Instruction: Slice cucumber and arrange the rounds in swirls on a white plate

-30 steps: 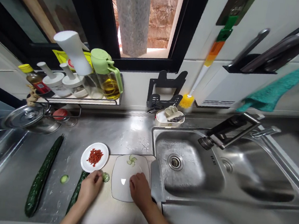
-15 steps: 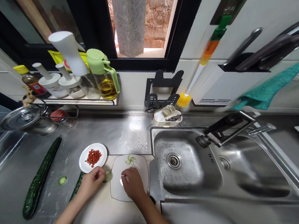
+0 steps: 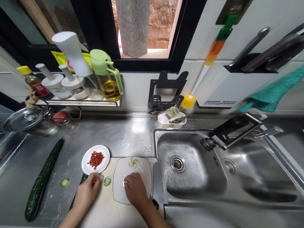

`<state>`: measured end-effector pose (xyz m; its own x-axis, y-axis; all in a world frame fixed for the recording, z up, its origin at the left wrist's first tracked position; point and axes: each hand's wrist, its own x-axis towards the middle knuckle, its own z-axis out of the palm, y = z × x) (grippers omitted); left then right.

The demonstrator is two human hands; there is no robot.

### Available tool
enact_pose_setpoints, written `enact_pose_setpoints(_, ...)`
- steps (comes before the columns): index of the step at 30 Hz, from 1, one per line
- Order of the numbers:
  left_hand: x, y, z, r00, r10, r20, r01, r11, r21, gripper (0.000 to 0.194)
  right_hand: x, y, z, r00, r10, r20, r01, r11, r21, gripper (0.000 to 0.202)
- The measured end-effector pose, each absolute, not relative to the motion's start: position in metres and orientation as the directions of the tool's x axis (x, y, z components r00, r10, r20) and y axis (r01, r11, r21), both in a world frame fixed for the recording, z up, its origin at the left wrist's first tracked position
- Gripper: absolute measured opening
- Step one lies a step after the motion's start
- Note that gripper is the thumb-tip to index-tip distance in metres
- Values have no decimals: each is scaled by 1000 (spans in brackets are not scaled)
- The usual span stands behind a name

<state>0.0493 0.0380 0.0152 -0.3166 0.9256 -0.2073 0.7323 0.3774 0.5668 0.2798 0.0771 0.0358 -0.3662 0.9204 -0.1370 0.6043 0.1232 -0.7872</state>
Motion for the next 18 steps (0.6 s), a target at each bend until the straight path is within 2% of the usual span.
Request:
enact_pose_setpoints(3,58,43,23,-309,922,-234,554,374,744,22,279,78,35,-344,927,-150,581,85,-809,16)
enact_pose_setpoints(7,83,56,36,-105,942,-318,265,335,904,26,278,83,36,-302,933,-194,526,-7,-850,22)
enact_pose_setpoints(10,102,64,45,43,933,-356,153,346,926,25,282,90,40,-311,921,-236,470,-67,-880,25)
enact_pose_setpoints(14,118,70,48,130,906,-402,50,399,916,29,293,96,47,-359,891,-278,424,-110,-899,14)
enact_pose_setpoints(18,129,72,41,166,803,-573,-91,591,801,41,306,100,55,-366,881,-299,411,-136,-902,11)
